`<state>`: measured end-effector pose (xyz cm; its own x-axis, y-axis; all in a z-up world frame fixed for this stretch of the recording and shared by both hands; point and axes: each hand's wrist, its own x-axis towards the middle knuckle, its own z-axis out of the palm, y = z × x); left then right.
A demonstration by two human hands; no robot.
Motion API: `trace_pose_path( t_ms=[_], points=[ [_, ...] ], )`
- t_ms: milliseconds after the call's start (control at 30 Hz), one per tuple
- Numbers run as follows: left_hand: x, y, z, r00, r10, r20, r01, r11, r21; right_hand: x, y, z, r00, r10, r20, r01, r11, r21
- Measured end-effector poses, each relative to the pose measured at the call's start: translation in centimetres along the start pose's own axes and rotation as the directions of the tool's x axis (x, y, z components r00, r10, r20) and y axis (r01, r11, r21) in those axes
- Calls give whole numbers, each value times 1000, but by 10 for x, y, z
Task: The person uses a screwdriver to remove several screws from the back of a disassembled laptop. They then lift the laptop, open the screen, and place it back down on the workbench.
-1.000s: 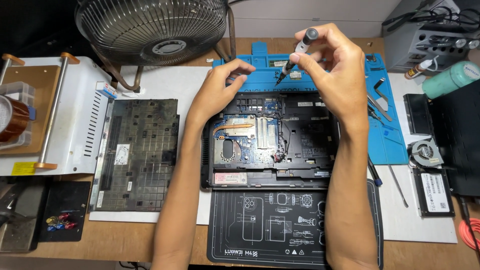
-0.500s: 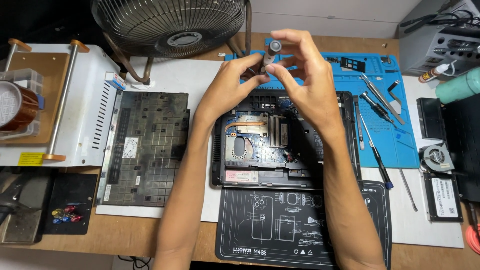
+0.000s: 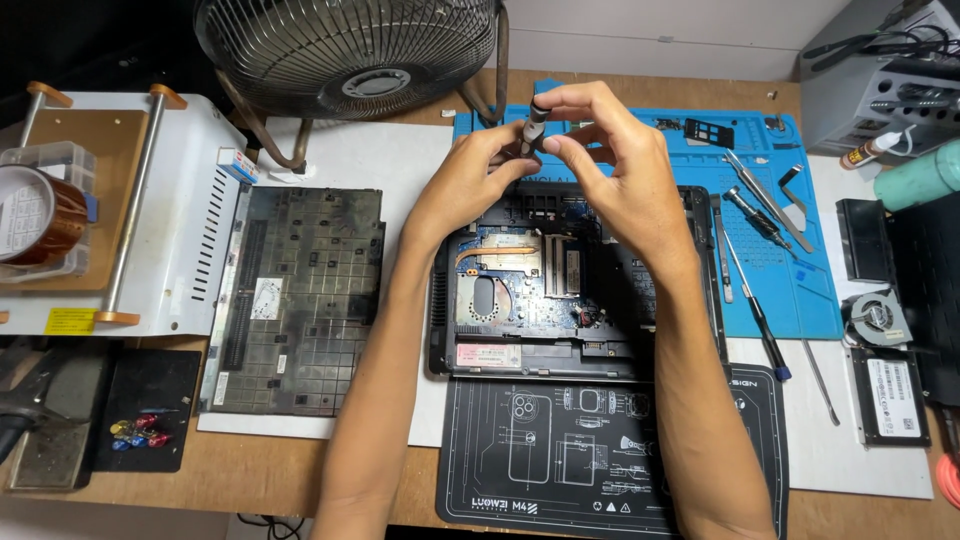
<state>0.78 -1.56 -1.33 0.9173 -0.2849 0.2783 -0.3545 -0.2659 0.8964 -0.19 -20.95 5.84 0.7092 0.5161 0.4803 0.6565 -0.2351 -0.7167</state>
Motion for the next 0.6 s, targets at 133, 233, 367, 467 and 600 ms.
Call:
trace_pose_path(
  t_ms=[133, 233, 367, 467, 600],
  points=[
    [1, -1, 0, 1000, -1, -1, 1, 1000, 20, 0, 0, -1, 1000, 8, -2, -8, 1000, -1],
    [1, -2, 0, 998, -54, 19, 53, 998, 44, 0, -1, 0, 1000, 3, 2, -3, 1000, -2],
    [2, -6, 2, 999, -54, 1, 54, 997, 56, 0, 0, 0, 1000, 7, 0, -7, 999, -31],
    [4, -13, 5, 999, -38, -17, 38, 999, -24, 0, 0, 0, 1000, 3, 0, -3, 999, -34],
    [4, -9, 6, 997, -57, -53, 54, 997, -54, 0, -1, 1, 1000, 13, -6, -13, 999, -31]
  ],
)
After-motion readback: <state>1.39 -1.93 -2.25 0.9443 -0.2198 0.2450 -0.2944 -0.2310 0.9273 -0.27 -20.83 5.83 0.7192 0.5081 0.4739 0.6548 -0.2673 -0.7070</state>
